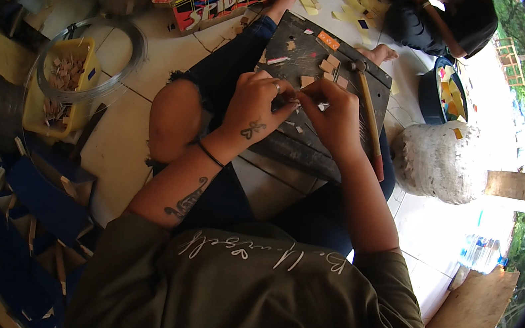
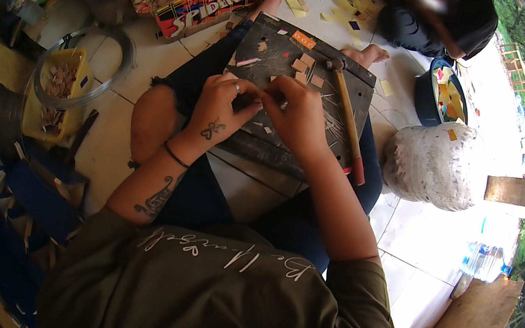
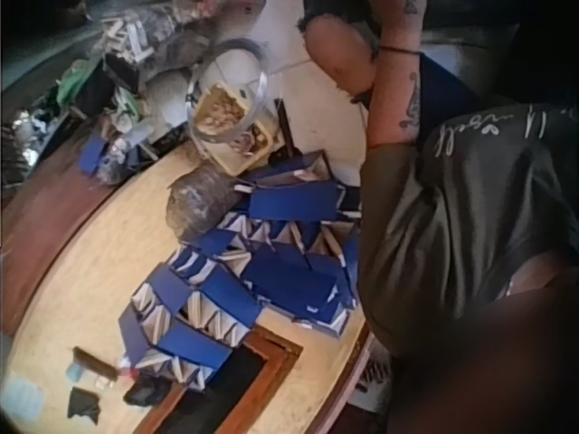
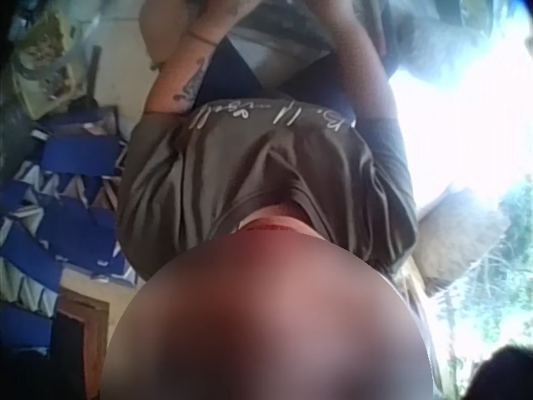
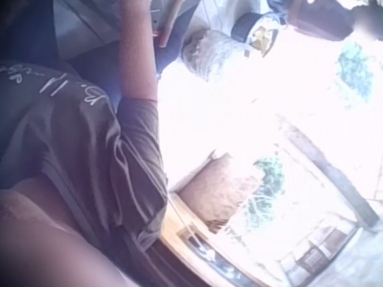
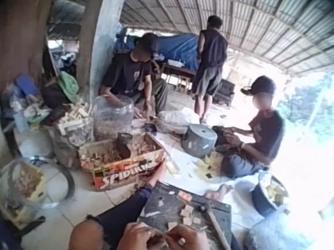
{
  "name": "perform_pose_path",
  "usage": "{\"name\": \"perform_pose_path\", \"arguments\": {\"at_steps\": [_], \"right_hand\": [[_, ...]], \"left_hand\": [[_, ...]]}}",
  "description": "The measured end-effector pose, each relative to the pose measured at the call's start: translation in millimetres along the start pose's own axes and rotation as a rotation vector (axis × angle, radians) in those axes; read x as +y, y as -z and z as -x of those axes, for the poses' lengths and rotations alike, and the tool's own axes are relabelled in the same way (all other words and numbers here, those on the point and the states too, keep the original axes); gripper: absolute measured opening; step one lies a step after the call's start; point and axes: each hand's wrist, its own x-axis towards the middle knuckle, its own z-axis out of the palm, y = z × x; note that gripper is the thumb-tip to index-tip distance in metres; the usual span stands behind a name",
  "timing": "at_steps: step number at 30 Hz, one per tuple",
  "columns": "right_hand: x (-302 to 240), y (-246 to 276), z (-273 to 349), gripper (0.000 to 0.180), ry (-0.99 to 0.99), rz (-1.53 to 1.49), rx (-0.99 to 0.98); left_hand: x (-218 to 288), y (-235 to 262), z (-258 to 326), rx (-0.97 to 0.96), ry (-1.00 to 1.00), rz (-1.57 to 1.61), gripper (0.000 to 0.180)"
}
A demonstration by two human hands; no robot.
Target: The person sits on the floor and repeatedly picks up small wooden blocks and nails, then uses a hammer to drive the nails into the blocks. The person occasionally gathers the finished pieces and places them into a nearby container.
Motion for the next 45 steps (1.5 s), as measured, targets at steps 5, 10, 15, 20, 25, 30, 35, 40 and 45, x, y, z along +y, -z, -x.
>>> {"name": "perform_pose_path", "arguments": {"at_steps": [5,10,15,20,25,30,35,40,45], "right_hand": [[2.0,-4.0,-1.6,0.009,-0.070,-0.052,-0.011],[-5.7,0.8,3.8,0.011,-0.012,-0.087,0.003],[-10.9,16.5,-1.0,0.012,-0.074,-0.016,-0.130],[-11.8,21.2,1.8,0.017,-0.110,-0.016,-0.171],[6.0,39.4,38.9,0.032,-0.075,0.290,0.221],[49.6,67.6,89.6,0.042,-0.460,0.771,0.177],[84.0,69.4,102.2,0.036,-0.404,0.589,0.102],[69.7,67.4,104.0,0.031,-0.350,0.070,0.207],[1.2,81.6,131.1,0.032,-0.511,-0.469,0.085]], "left_hand": [[-4.3,0.0,-10.2,-0.026,-0.002,0.056,0.008],[5.9,5.0,-9.1,-0.041,0.028,0.100,0.012],[10.3,5.2,-4.3,-0.120,-0.030,0.035,0.011],[11.5,2.4,0.6,-0.112,-0.108,0.029,0.009],[13.6,0.7,1.1,-0.079,-0.137,0.092,0.006],[12.3,-2.1,1.2,-0.126,-0.018,0.208,0.008],[12.3,-2.6,2.1,-0.107,-0.053,0.172,0.008],[14.0,-1.1,1.8,-0.083,-0.075,0.132,0.011],[14.1,-1.8,1.0,-0.126,-0.026,0.209,0.008]]}}
